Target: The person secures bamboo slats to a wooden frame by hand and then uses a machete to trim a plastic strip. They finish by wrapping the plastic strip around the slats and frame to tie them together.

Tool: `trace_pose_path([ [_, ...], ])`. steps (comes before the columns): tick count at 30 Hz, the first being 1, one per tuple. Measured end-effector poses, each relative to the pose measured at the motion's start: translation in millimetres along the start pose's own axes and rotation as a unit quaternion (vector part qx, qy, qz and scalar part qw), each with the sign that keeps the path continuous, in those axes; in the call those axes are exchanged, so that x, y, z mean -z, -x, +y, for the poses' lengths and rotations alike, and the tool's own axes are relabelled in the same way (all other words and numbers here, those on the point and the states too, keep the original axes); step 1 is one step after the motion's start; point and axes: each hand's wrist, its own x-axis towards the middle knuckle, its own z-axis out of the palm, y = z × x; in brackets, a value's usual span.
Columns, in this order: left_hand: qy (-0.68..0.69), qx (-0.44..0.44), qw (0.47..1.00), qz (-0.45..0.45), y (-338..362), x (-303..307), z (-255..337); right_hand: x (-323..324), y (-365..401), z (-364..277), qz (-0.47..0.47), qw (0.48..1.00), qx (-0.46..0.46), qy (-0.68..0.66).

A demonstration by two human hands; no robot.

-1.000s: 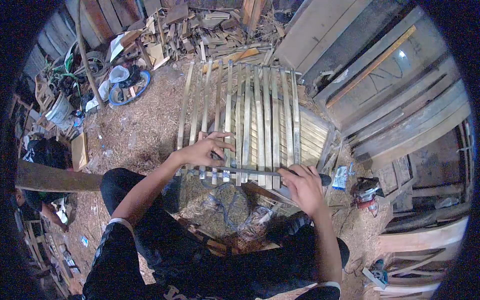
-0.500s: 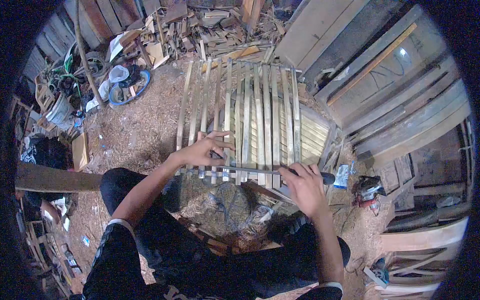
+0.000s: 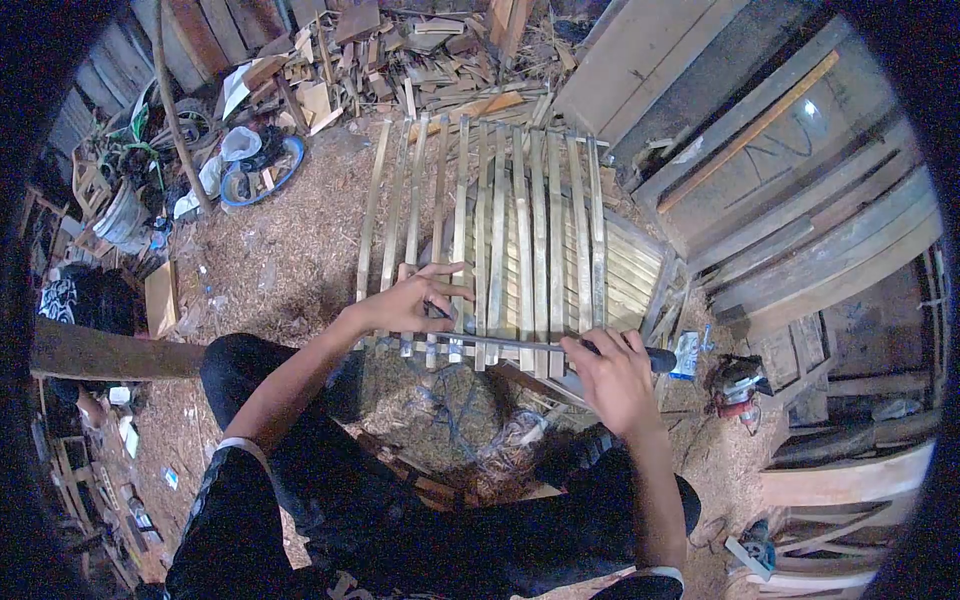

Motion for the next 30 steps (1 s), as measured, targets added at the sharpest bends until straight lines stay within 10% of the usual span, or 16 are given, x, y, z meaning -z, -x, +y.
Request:
trace_pose_path([
  [30,-0.015,-0.059,0.998,0.031,1.4,-4.0,6.9,7.2,-2.3,-4.2,-0.006,0.999,0.018,0.030],
])
